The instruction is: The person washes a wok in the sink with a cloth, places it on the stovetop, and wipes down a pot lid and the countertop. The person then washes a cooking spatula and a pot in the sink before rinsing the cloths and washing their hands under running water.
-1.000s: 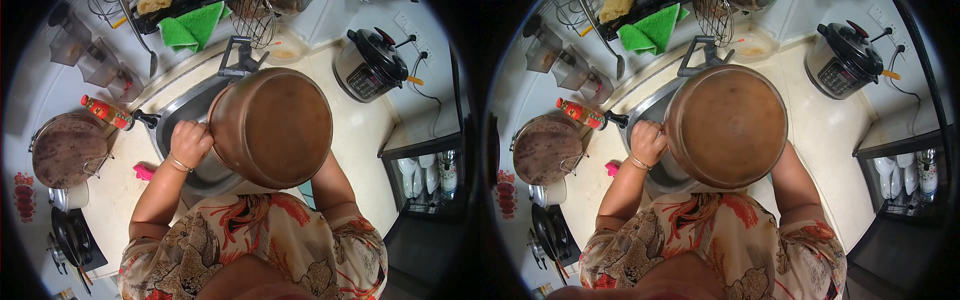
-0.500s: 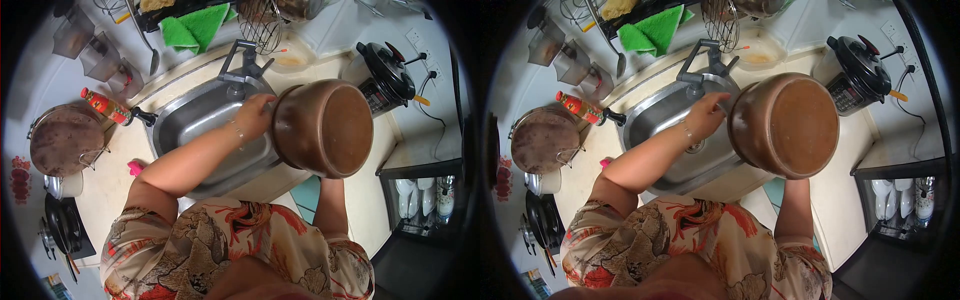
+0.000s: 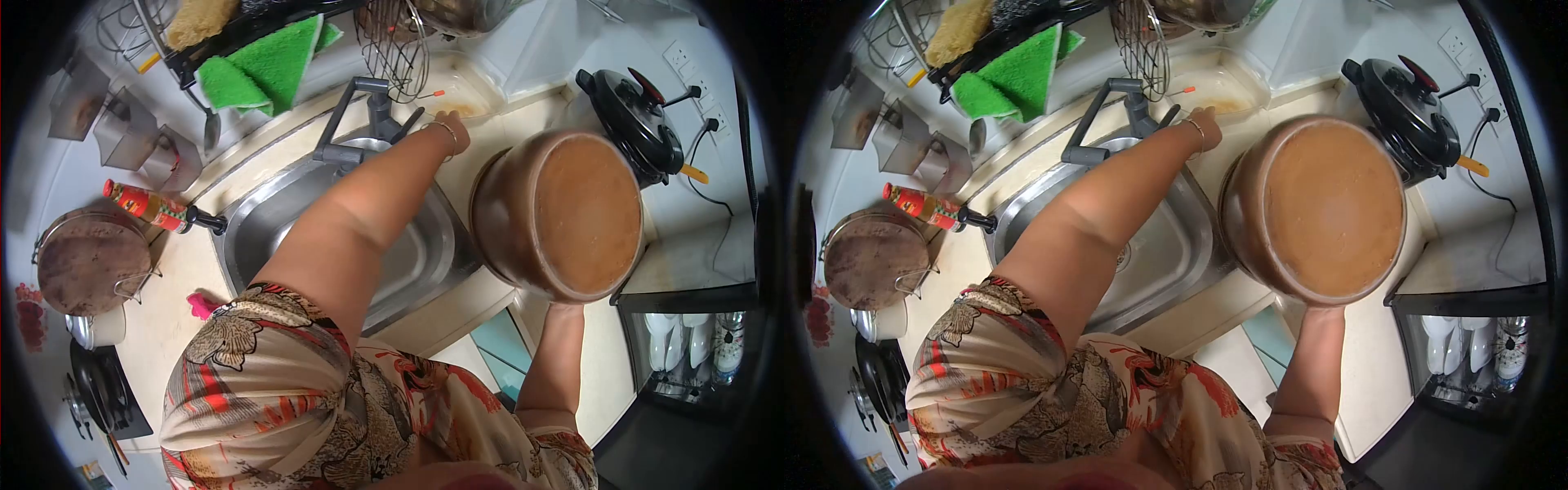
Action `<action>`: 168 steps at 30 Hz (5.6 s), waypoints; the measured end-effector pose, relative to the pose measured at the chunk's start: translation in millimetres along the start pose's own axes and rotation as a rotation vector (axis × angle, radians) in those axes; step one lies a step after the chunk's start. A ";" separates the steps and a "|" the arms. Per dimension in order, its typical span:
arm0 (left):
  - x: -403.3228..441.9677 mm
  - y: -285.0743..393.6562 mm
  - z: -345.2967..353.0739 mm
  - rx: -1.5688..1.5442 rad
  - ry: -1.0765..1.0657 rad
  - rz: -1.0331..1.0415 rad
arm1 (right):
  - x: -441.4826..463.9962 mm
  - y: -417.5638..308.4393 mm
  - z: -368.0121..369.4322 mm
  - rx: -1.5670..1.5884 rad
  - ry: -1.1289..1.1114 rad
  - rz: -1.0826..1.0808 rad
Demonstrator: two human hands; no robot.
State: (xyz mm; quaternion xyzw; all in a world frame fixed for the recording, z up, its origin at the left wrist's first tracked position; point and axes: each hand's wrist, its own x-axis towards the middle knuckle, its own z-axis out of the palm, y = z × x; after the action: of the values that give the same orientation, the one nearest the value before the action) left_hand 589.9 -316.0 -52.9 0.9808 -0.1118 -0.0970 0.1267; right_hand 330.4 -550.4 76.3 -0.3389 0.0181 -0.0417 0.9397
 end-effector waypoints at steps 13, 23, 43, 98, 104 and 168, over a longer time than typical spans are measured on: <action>-140.6 55.9 -46.6 -0.155 -0.005 0.343 | 48.3 -6.5 11.6 -0.133 0.398 -0.005; -236.4 46.0 -24.1 -0.532 0.206 0.307 | 99.8 21.9 43.7 -0.169 0.610 -0.003; -380.6 -50.2 -22.2 -0.516 0.239 0.424 | 134.9 57.9 37.6 -0.206 0.870 -0.055; -542.9 -233.7 8.9 0.334 0.749 -0.538 | -130.6 90.8 -49.7 -0.921 0.471 0.284; -461.9 -192.9 -19.1 -0.827 0.797 -0.728 | -131.4 133.9 0.5 -0.898 0.141 0.381; -382.3 -143.9 -112.2 -0.603 0.586 -0.011 | 72.2 179.9 304.9 -0.959 -0.313 0.048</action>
State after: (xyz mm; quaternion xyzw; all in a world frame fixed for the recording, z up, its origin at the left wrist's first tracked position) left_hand 276.9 -61.6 76.7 0.8865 -0.0323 0.1572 0.4339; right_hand 433.2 -225.2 195.6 -0.7342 -0.0983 0.0444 0.6703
